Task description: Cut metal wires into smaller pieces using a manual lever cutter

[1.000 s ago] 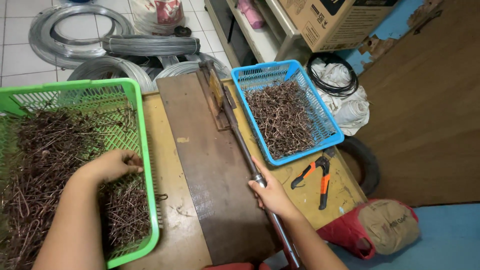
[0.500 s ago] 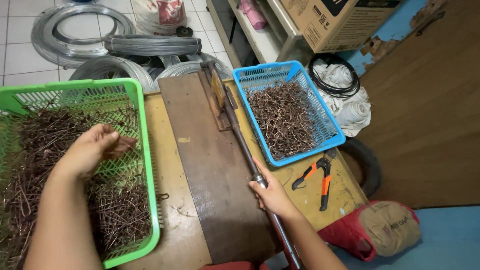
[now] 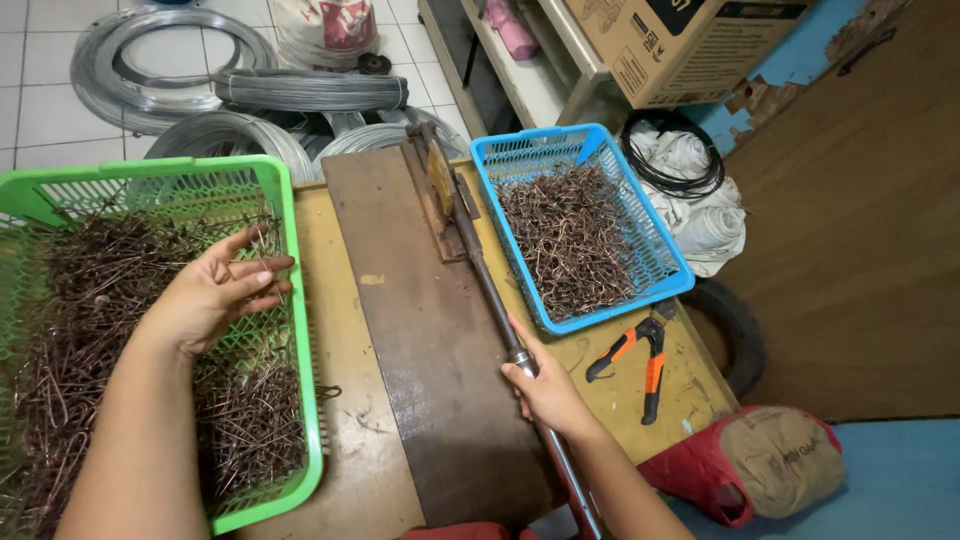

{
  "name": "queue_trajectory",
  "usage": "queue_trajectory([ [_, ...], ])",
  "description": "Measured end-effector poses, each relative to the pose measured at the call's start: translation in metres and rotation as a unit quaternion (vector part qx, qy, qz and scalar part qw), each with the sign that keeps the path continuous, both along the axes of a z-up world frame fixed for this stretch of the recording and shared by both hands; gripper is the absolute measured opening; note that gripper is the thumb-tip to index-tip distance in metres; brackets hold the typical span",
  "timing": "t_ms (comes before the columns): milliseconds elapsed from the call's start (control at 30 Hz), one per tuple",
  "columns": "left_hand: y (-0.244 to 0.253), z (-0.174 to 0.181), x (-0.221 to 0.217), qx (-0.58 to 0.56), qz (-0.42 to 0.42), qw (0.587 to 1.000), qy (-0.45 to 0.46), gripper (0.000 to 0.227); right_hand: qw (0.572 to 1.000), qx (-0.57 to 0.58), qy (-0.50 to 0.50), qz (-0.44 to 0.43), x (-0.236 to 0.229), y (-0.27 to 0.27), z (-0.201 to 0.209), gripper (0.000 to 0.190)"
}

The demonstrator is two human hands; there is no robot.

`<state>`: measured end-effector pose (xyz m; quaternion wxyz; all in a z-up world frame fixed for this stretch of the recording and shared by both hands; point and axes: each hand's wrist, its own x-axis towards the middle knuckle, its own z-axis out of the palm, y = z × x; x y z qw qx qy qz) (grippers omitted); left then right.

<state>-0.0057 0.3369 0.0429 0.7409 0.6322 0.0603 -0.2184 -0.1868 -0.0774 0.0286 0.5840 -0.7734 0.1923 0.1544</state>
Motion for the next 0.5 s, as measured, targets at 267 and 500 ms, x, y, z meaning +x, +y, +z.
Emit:
queue_trajectory([
  [267,-0.029,-0.002,-0.006,0.132,-0.02,0.988,-0.074,0.042,1.0,0.006,-0.025,-0.01,0.0,-0.006,-0.019,0.078],
  [500,-0.111,-0.074,-0.017,0.396,-0.172,0.793,-0.43,0.015,0.997,0.015,-0.069,-0.008,0.001,-0.009,-0.029,0.076],
])
